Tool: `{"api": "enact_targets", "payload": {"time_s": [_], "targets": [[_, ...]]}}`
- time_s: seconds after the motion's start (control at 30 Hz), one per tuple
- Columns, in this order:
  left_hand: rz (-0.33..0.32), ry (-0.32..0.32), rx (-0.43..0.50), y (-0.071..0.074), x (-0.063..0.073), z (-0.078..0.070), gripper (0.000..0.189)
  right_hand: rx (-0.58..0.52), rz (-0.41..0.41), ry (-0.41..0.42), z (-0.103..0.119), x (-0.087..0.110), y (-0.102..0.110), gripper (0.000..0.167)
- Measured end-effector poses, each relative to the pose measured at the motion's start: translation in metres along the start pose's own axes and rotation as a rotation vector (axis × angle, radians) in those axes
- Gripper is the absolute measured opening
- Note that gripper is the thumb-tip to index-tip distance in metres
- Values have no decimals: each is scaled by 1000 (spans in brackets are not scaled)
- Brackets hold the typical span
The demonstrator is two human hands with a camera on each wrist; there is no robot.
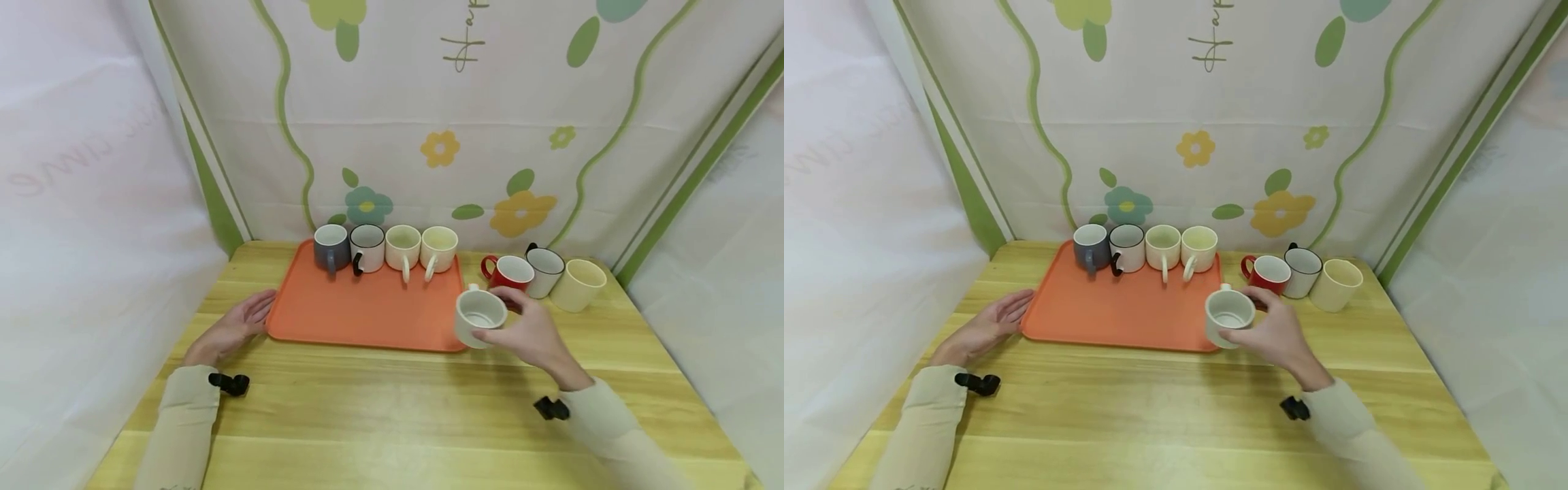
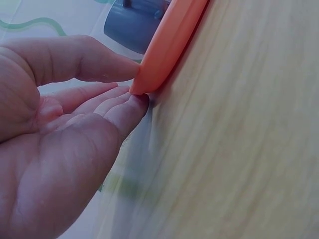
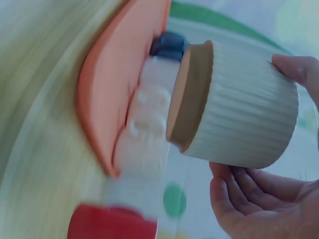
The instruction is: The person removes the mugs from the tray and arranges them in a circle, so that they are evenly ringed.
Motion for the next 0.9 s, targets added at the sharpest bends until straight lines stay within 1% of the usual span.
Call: {"api": "enact_targets", "payload": {"time_s": [0.17, 0.33, 0.47, 0.57, 0.67, 0.77, 0.9], "targets": [[4, -9, -2, -2, -2, 0, 90, 93, -130, -78, -33, 20, 48, 67], [-1, -9, -11, -2, -1, -1, 90, 104, -230, -197, -71, 30, 90, 70], [-4, -5, -13, -2, 0, -2, 91, 108, -326, -281, -104, 31, 117, 70], [-5, -1, -10, -2, 0, -1, 92, 102, -399, -356, -129, 29, 132, 72], [3, -4, -13, -3, -1, -1, 91, 107, -442, -457, -154, 26, 142, 77], [12, -10, -6, -3, -1, -1, 91, 105, -463, -564, -175, 22, 147, 82], [5, -3, -5, -2, 0, -1, 91, 90, -465, -653, -194, 16, 150, 92]]}}
Point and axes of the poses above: each hand's wrist, its own x-axis away from the middle knuckle, its own y-axis out of the back of the hand, z = x × y, the point moved 6 cm from there along -x, towards the middle knuckle, and after that the axes turned 14 degrees about -y, right-handed, at the moved point
